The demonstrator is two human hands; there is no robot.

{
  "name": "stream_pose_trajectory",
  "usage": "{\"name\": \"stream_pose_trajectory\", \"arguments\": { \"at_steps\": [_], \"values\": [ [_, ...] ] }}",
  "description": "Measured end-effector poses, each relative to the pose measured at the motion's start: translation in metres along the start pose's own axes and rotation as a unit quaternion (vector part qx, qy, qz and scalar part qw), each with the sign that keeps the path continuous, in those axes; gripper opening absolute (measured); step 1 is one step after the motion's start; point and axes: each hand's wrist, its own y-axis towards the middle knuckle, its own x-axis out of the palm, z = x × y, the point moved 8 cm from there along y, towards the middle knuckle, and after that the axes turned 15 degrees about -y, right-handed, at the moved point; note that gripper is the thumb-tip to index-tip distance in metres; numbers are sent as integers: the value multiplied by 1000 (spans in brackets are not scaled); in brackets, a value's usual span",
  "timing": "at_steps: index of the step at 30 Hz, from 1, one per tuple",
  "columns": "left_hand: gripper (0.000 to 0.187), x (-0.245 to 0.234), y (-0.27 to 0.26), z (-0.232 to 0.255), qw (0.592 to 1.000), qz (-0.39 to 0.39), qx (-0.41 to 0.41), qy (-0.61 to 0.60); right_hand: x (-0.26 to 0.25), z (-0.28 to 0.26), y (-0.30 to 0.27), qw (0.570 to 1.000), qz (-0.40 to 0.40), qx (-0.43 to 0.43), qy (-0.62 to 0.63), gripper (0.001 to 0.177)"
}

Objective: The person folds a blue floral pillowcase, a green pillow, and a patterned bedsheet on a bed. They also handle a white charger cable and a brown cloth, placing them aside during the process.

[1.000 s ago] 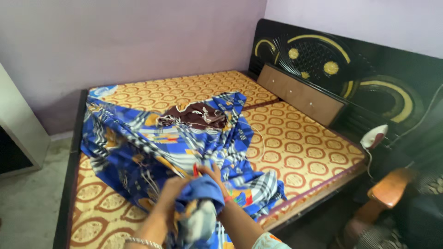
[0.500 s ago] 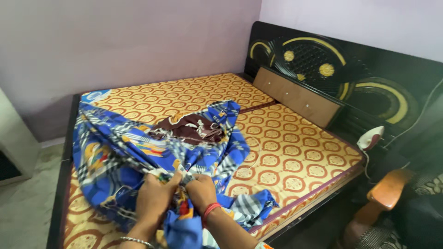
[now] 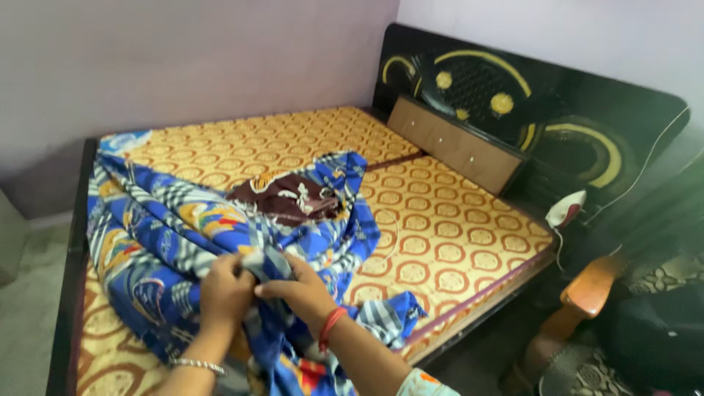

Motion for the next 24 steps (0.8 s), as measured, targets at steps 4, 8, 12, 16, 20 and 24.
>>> {"name": "stream_pose_trajectory", "arguments": {
  "at_steps": [4, 8, 12, 16, 20, 24],
  "values": [
    [27, -13, -3, -66, 962, 83, -145, -217, -6, 19, -6, 988, -7, 7, -151, 90],
    [28, -9, -6, -94, 962, 51, -199, -181, 1, 18, -5, 933, -69, -136, -326, 99],
    [29, -29, -22, -120, 921, 96, -290, -241, 14, 62, -2, 965, -158, -75, -195, 86],
    [21, -50, -10, -122, 885, 194, -291, -307, -5, 106, 28, 971, -93, 61, -211, 76],
    [75, -30, 5, -99, 972, 170, -145, -73, -29, 146, 55, 967, -63, 128, -212, 56],
    [50, 74, -1, -96, 984, -52, -129, -110, -67, 188, 84, 973, -64, 183, -122, 45]
  ]
}}
